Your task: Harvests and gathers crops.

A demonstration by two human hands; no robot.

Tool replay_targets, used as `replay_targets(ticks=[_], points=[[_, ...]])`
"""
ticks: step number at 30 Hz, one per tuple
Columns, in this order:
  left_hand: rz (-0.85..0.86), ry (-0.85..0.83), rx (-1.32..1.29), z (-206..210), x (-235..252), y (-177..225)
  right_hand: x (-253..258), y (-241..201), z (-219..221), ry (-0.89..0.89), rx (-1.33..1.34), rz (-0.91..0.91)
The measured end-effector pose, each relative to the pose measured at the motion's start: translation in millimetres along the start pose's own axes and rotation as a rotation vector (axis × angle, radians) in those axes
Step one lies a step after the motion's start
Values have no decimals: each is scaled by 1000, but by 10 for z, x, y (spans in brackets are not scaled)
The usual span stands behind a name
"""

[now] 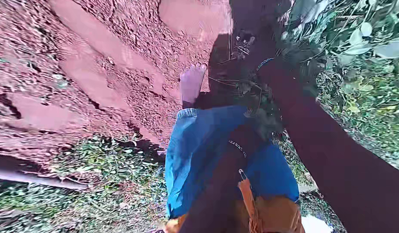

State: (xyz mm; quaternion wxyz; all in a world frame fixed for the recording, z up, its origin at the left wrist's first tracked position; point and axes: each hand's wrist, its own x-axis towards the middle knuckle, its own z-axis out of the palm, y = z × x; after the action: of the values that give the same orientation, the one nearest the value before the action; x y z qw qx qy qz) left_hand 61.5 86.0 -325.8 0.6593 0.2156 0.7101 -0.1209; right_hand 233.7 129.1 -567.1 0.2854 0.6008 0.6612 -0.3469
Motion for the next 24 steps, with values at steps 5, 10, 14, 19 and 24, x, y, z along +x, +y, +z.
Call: replay_targets(ticks=[5,10,14,19,24], points=[[79,-278,-74,737,263,-386,-607,-92,-68,-297,-131,154],[334,-488,31,1386,447,-837,-392,98,864,-448,-267,383],[0,-659,23,625,288,-274,-422,192,758,-612,-202,337],[151,-639,-42,1566,570,-943,-1004,-23,-56,-465,-87,205],[191,-620,-36,1620,537,-947,-780,369,339,-473,-231,219]])
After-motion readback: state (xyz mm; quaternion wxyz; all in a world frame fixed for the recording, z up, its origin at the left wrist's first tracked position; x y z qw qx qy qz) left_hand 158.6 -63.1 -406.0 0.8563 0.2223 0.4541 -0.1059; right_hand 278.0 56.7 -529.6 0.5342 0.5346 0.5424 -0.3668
